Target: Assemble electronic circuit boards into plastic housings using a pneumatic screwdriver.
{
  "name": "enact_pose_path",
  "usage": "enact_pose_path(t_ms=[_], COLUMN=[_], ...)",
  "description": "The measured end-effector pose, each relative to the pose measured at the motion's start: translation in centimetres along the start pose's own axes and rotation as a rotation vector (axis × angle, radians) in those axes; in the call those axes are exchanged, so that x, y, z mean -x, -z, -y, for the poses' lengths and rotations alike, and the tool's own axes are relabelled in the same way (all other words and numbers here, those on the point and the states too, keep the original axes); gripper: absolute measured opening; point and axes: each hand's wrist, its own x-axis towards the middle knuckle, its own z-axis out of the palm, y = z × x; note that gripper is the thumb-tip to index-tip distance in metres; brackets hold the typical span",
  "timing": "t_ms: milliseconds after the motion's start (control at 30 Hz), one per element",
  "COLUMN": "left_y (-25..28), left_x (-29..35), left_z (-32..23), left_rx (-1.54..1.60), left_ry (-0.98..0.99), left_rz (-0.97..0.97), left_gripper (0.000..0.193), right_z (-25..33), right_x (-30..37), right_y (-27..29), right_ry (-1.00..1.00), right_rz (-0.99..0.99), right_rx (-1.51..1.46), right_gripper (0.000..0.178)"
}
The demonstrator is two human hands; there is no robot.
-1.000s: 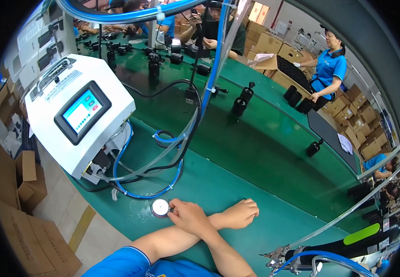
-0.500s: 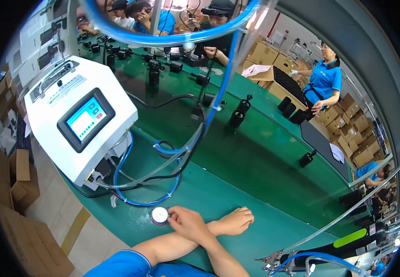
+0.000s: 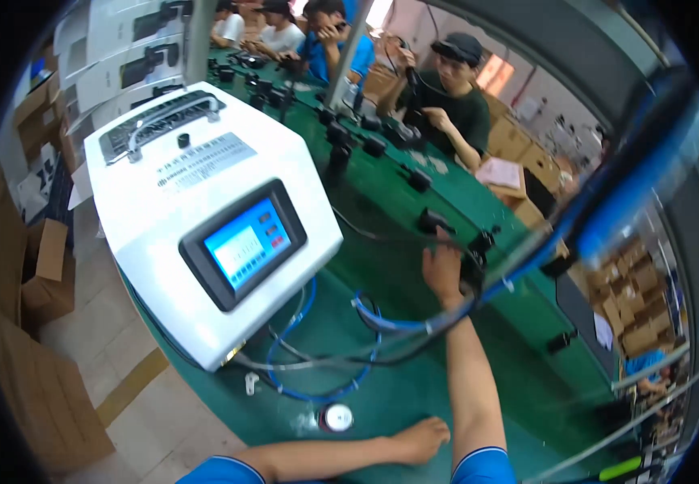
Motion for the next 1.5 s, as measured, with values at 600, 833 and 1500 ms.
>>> enact_pose_path(t_ms=[600, 833, 1500], left_y=[-11.8, -9.2, 0.3], left_x=[-2.4, -1.5, -0.1], left_z=[6.2, 5.9, 0.7], left_rx=[0.226, 0.195, 0.276], left_ry=[-0.133, -0.092, 0.114], left_rz=[-0.3, -0.141, -0.217], left_gripper=[0.025, 0.032, 0.012], right_z=[-8.1, -6.4, -2.7], right_x=[-8.7, -8.8, 1.5], right_y=[-6.1, -5.1, 2.1], right_ry=[-0.234, -0.151, -0.292], right_rz=[0.437, 0.645, -0.066], right_rx=[0.393, 0.423, -0.964], right_gripper=[0.085, 0.085, 0.057])
